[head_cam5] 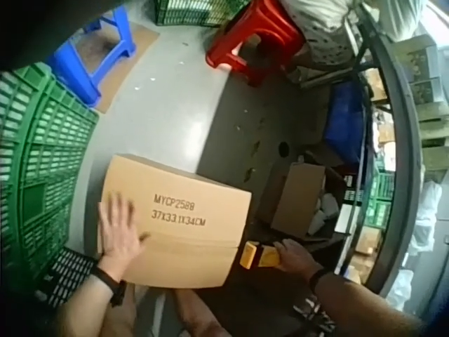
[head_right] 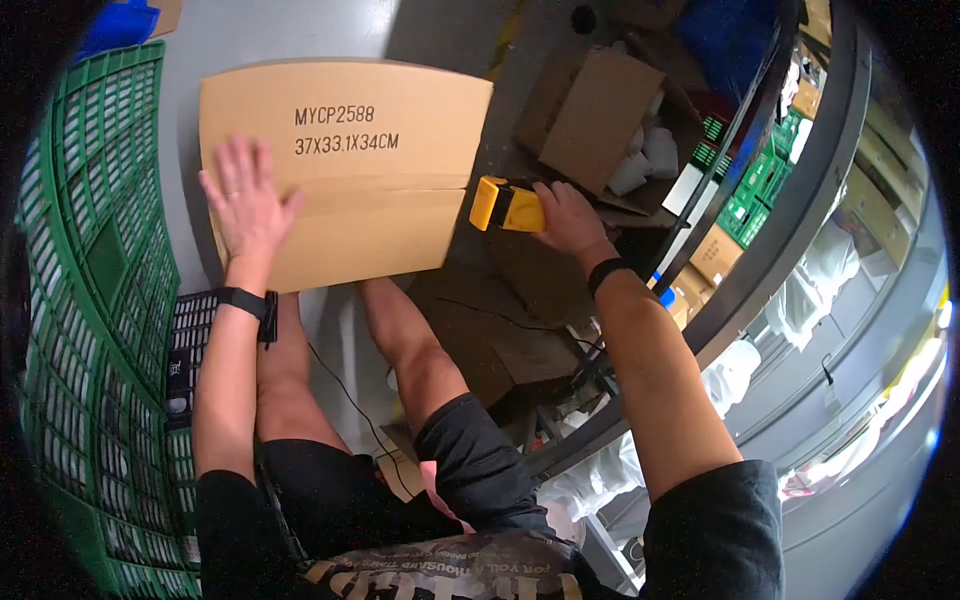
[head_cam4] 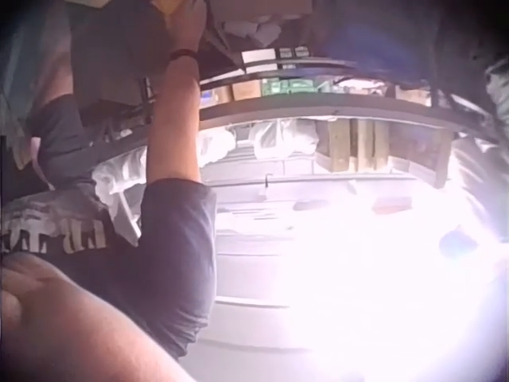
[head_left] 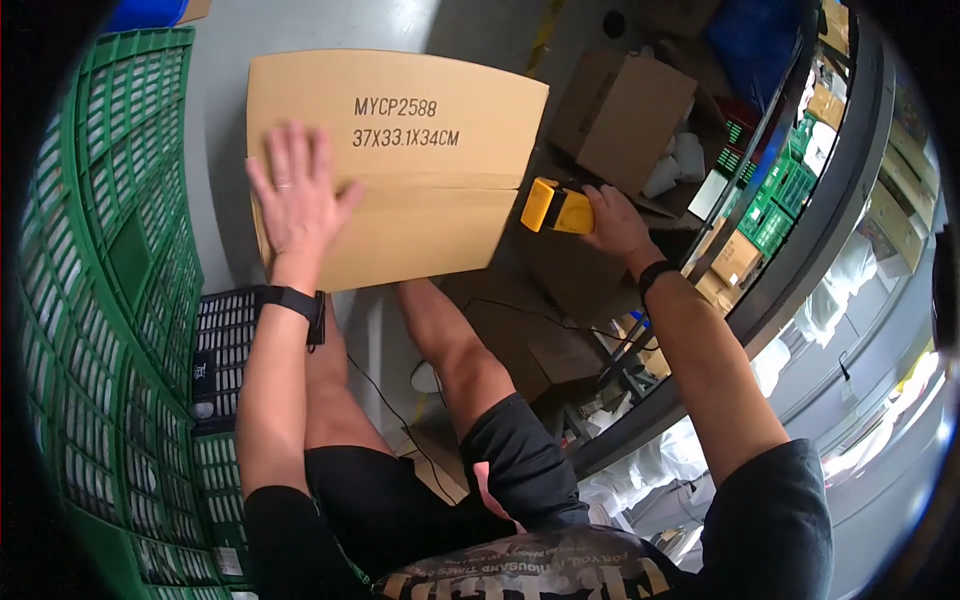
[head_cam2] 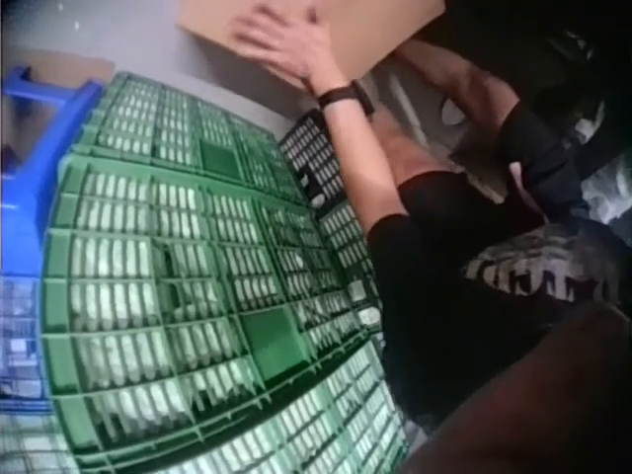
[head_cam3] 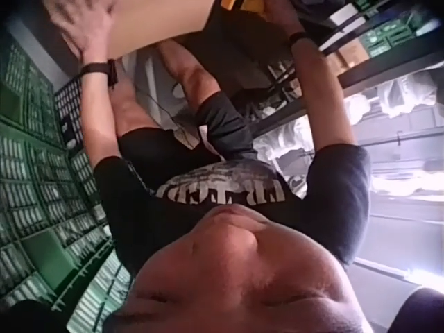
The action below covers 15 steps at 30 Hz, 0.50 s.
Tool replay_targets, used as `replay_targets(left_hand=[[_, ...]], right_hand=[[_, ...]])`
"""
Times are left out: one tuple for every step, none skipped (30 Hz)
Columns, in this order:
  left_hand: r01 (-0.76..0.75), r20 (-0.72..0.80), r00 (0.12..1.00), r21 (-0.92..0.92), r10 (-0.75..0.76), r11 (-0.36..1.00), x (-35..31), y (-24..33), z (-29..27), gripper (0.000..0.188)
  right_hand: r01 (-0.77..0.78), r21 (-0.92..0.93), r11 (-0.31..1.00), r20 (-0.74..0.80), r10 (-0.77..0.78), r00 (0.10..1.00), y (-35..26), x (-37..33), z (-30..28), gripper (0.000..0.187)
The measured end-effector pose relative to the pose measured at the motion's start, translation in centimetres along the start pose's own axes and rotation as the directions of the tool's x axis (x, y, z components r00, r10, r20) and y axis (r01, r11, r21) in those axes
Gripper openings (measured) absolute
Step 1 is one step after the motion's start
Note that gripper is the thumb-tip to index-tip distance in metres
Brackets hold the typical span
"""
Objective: The person packs speakers into a box, folds the flaps, and seals the box with a tape dispenser before moving a blue stool to tape the bottom.
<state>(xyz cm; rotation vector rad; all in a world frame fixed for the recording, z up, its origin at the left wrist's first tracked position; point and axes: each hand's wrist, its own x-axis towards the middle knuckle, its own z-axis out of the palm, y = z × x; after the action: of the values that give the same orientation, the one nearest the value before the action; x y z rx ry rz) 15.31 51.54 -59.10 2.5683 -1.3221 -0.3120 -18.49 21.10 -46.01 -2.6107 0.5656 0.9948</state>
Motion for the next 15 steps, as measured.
replay_targets(left_hand=[[-0.120,0.098,0.988,0.001,0.120,0.993,-0.3,0.4,0.4,0.083],[-0.206,0.224,0.954,0.004,0.200,0.979,-0.3,2.1,0.4,0.085],[-0.291,0.352,0.895,-0.005,0.274,0.957,-0.4,4.2,0.1,0.087],[-0.361,0.351,0.869,-0.032,0.349,0.932,-0.5,5.7,0.7,0.086],[-0.431,0.348,0.837,-0.055,0.422,0.901,-0.5,7.0,1.3,0.086],[-0.436,0.342,0.836,-0.062,0.429,0.898,-0.4,8.8,1.9,0.086],[-0.480,0.349,0.813,-0.048,0.465,0.876,-0.2,10.7,2.4,0.085],[-0.525,0.355,0.789,-0.037,0.502,0.851,0.0,12.6,3.0,0.084],[-0.531,0.350,0.785,-0.044,0.511,0.846,0.1,14.3,3.4,0.084],[-0.575,0.332,0.763,-0.045,0.555,0.817,0.3,15.9,3.8,0.082],[-0.616,0.317,0.738,-0.044,0.596,0.787,0.4,17.4,4.0,0.081],[-0.656,0.304,0.710,-0.042,0.635,0.754,0.4,18.2,4.2,0.079],[-0.662,0.307,0.704,-0.045,0.641,0.748,0.4,18.4,4.4,0.079],[-0.670,0.306,0.695,-0.053,0.651,0.740,0.5,18.4,4.4,0.079],[-0.678,0.306,0.686,-0.059,0.660,0.732,0.6,18.4,4.4,0.078]], right_hand=[[0.000,0.002,1.000,0.011,0.000,1.000,0.1,-0.1,-0.2,0.075],[-0.003,0.002,1.000,0.024,0.003,1.000,0.6,-0.1,-0.3,0.075],[-0.006,0.006,1.000,0.042,0.005,0.999,0.8,-0.4,-0.3,0.075],[-0.012,0.006,1.000,0.045,0.012,0.999,1.0,-0.5,-0.2,0.075],[-0.009,0.031,0.999,0.049,0.008,0.999,0.6,-0.1,-0.2,0.075],[-0.011,0.047,0.999,0.054,0.008,0.999,0.5,0.2,0.0,0.075],[-0.013,0.063,0.998,0.059,0.009,0.998,0.5,0.4,0.1,0.075],[-0.027,0.056,0.998,0.061,0.023,0.998,0.7,0.4,0.3,0.075],[-0.017,0.067,0.998,0.055,0.013,0.998,0.8,0.4,0.7,0.075],[-0.007,0.080,0.997,0.049,0.003,0.999,0.9,0.4,1.0,0.075],[0.006,0.096,0.995,0.043,-0.010,0.999,0.9,0.4,1.3,0.075],[-0.002,0.100,0.995,0.044,-0.002,0.999,1.1,0.5,1.6,0.075],[0.020,0.103,0.994,0.029,-0.023,0.999,1.4,0.9,1.8,0.073],[0.037,0.102,0.994,0.016,-0.039,0.999,1.9,1.0,2.0,0.071],[0.056,0.101,0.993,0.002,-0.056,0.998,2.2,0.9,2.2,0.069]])
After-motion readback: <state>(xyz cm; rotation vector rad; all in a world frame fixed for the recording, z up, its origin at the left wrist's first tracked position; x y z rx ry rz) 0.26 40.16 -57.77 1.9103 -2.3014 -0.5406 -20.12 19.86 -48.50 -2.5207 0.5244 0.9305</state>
